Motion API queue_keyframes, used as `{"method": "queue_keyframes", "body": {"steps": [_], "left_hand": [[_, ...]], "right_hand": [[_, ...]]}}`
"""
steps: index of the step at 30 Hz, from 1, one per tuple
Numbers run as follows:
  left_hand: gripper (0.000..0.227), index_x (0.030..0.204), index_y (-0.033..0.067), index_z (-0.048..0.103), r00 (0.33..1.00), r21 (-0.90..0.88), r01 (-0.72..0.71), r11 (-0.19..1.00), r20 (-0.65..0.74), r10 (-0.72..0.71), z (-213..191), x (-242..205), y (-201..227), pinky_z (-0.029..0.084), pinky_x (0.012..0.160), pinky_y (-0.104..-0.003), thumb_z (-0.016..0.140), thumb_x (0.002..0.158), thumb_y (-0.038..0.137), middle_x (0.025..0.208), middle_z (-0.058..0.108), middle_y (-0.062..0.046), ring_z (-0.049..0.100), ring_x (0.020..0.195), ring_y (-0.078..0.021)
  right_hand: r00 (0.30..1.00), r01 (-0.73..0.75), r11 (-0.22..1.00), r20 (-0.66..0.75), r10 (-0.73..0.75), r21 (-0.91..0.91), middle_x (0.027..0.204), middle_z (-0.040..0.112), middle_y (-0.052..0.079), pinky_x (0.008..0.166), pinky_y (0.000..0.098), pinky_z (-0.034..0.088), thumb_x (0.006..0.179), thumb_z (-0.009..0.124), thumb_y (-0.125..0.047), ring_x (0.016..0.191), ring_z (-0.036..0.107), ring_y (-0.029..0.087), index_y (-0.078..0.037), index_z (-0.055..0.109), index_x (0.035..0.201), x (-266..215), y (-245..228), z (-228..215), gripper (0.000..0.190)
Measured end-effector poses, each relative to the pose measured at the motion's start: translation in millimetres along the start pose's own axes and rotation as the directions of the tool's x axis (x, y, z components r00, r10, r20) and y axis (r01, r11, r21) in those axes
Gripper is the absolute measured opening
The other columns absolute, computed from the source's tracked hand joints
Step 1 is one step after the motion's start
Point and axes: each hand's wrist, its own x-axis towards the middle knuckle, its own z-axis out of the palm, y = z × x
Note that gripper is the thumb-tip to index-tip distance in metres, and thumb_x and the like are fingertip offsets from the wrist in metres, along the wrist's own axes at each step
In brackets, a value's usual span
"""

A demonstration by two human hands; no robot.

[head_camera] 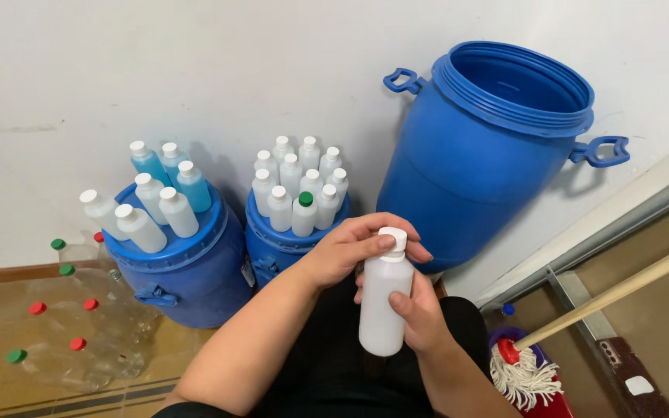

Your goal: The person repeatedly picks up small plastic bottles containing a light blue liquid from a bucket, unscrews the caps, pours the contents into a large blue barrel, and then places the empty bottles back into the bucket.

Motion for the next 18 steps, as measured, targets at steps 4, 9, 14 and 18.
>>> {"method": "queue_keyframes", "body": {"steps": [4,9,14,18], "left_hand": [[0.047,0.137,0.0035,0.060,0.999,-0.003,0.006,1.000,0.053,-0.006,0.3,0.0,2.4,0.045,0.035,-0.018,0.055,0.105,0.038,0.123,0.074,-0.017,0.060,0.048,-0.0111],[0.041,0.138,0.0092,0.064,0.995,0.128,-0.066,0.990,-0.070,0.075,-9.4,2.3,-8.4,0.046,0.044,-0.017,0.060,0.102,0.030,0.119,0.059,-0.005,0.060,0.076,-0.0092],[0.037,0.128,0.0044,0.068,0.997,-0.004,-0.029,1.000,-0.069,0.029,-4.4,-0.5,-3.8,0.043,0.041,-0.018,0.061,0.100,0.028,0.119,0.074,-0.014,0.056,0.053,-0.0082],[0.046,0.137,0.0094,0.063,1.000,0.122,-0.009,0.992,-0.025,0.012,5.7,-1.4,9.3,0.043,0.039,-0.018,0.064,0.099,0.035,0.120,0.076,-0.013,0.056,0.056,-0.0047]], "right_hand": [[0.997,0.038,0.998,0.070,-0.043,0.059,0.104,0.068,0.022,0.072,0.0385,0.060,0.088,0.080,-0.049,0.084,0.072,0.030,0.007,0.054,0.123,1.5,-7.2,12.1,0.071],[0.997,0.057,0.997,0.042,-0.059,0.045,0.106,0.069,0.024,0.075,0.0390,0.058,0.087,0.082,-0.048,0.086,0.072,0.030,0.008,0.056,0.123,0.1,-3.5,5.2,0.072],[0.999,0.037,0.999,-0.004,-0.037,-0.021,0.106,0.071,0.023,0.076,0.0406,0.060,0.085,0.081,-0.048,0.087,0.074,0.031,0.007,0.057,0.125,0.6,-1.6,4.2,0.073],[0.999,0.040,0.997,-0.009,-0.041,-0.061,0.105,0.072,0.024,0.075,0.0415,0.062,0.083,0.082,-0.047,0.087,0.075,0.032,0.009,0.057,0.122,-1.0,2.6,5.2,0.072]]}}
